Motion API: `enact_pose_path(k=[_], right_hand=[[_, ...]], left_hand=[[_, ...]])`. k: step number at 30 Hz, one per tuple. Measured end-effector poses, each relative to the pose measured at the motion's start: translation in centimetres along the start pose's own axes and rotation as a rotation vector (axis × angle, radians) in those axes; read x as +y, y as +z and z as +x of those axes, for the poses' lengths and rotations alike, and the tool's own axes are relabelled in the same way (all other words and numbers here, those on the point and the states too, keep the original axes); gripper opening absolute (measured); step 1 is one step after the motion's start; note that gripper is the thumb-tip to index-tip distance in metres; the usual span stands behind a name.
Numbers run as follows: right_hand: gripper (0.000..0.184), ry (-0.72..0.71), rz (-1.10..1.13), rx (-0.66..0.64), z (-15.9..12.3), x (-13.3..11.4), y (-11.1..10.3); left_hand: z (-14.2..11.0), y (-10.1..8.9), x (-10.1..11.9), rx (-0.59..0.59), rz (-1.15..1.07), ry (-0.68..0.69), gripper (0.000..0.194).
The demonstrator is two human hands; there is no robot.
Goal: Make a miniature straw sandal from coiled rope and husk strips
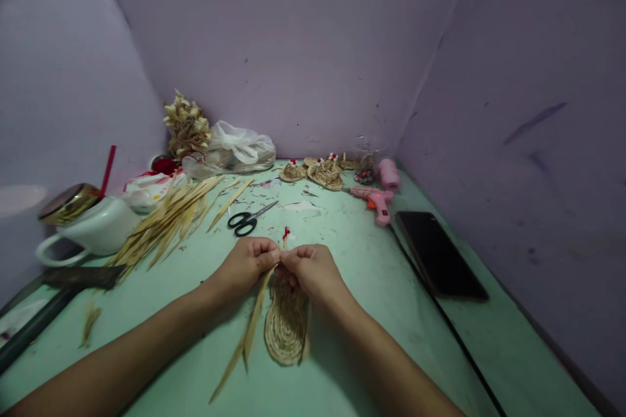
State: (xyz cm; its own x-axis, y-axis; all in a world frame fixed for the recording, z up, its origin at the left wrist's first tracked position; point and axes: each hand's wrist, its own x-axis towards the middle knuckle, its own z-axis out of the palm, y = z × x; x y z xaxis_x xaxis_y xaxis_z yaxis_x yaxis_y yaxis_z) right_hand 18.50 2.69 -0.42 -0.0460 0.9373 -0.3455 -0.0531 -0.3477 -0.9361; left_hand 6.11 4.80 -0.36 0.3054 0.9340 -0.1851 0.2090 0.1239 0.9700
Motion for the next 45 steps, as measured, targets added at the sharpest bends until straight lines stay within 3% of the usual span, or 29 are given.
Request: enact_pose_path(k=[12,15,20,24,27,31,35,37,45], right_hand=[[0.020,-0.188,-0.176,0.231,1.3,1.6,0.0],[0.018,-0.221,-0.153,0.281,1.1,1.9,0.4],[0.014,-0.231,0.022,0.257,0.5,2.3,1.1],[0.015,-0.153,0.178,0.181,0.5,2.3,1.4],[0.017,-0.126,0.215,0.166,0.4,2.0,1.3],[0.023,-0.109,0.151,0.098,-0.1,1.6,1.6],[0.025,-0.110,0.060,0.009,-0.7,1.5,2.0],[0.025,-0.168,0.025,-0.015,-0.8,1.5,2.0],[0.022,-0.422,-0.050,-0.135,-2.0,1.2,2.1]], left_hand=[[-0.2,-1.0,1.3,0.076,0.321,-0.123,0.010],[-1.1,-0.4,1.6,0.089,0.489,-0.052,0.013],[-3.6,1.8,1.6,0.130,0.961,0.146,0.022],[-4.8,2.8,1.3,0.059,1.187,0.260,0.030],[-3.8,1.7,1.7,0.028,1.030,0.256,0.022],[-0.8,-1.4,2.3,0.250,0.453,0.073,0.031],[1.2,-3.1,1.9,-0.015,-0.072,-0.165,0.022],[1.4,-3.0,1.5,-0.044,-0.209,-0.224,0.018],[1.1,-1.1,0.7,-0.114,-0.377,-0.434,0.030]])
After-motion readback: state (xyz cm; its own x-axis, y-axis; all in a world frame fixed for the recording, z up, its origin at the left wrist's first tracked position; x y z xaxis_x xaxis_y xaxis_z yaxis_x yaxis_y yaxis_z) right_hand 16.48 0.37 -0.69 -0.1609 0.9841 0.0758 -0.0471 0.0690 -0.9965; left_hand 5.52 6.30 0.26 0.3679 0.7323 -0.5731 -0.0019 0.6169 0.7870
